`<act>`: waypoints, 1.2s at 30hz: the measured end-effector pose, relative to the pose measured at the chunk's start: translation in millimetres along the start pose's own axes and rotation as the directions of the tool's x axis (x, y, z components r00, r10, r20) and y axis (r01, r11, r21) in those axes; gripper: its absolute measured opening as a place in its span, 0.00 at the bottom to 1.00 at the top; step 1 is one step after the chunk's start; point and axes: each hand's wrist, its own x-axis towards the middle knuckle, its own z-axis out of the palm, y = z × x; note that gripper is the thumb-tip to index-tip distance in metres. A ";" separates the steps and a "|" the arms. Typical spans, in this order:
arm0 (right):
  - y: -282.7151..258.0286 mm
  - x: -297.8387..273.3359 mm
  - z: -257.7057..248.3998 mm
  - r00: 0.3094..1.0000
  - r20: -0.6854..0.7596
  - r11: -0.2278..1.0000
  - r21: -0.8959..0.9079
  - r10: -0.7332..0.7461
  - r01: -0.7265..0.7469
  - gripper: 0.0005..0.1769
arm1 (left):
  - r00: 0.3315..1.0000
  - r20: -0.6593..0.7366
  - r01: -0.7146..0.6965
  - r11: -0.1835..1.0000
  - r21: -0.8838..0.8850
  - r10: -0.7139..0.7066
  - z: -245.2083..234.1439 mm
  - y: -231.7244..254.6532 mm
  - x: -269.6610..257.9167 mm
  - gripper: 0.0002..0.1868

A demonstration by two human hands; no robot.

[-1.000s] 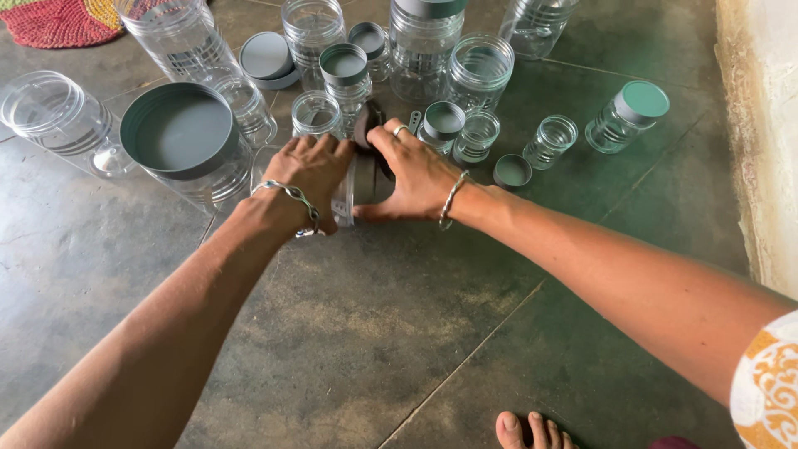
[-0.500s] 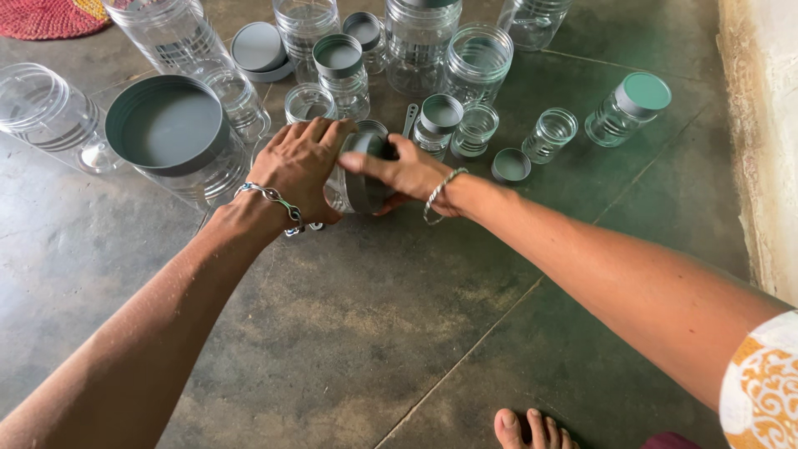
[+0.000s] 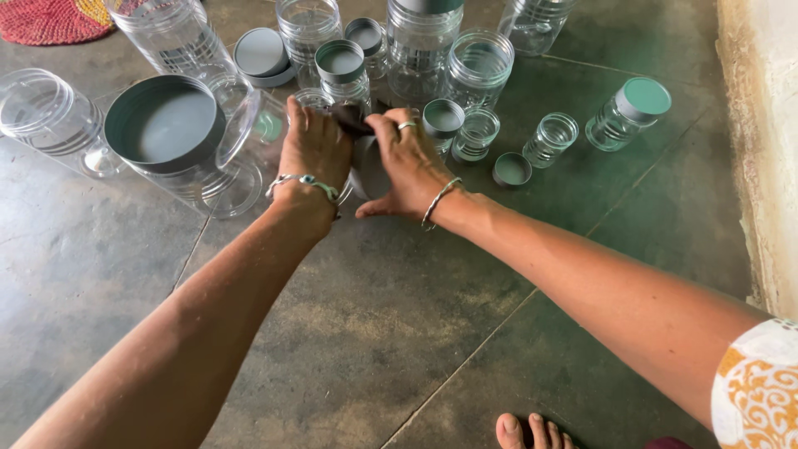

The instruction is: The person wipes the exterior of multiple clear plastic containers with gray lids using a dark cloth. They handle each container one at a time, rotating it to wipe different sides, then place it back on the floor among other containers.

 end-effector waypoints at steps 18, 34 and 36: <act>25.0 -13.3 27.7 0.951 0.214 0.975 -0.036 0.222 -0.220 0.75 | 0.937 0.212 0.331 0.517 -0.789 -0.276 -53.8 -64.6 -27.5 0.71; -58.7 46.5 -60.8 0.932 -0.268 0.782 0.622 0.243 -0.025 0.22 | 0.783 0.387 0.373 -0.131 -0.919 -0.487 -6.6 -76.5 -26.3 0.56; -71.9 43.0 -64.5 0.923 -0.385 0.972 0.220 0.006 0.085 0.23 | 0.852 0.200 0.292 0.121 -0.949 -0.483 -5.4 -73.0 -28.3 0.45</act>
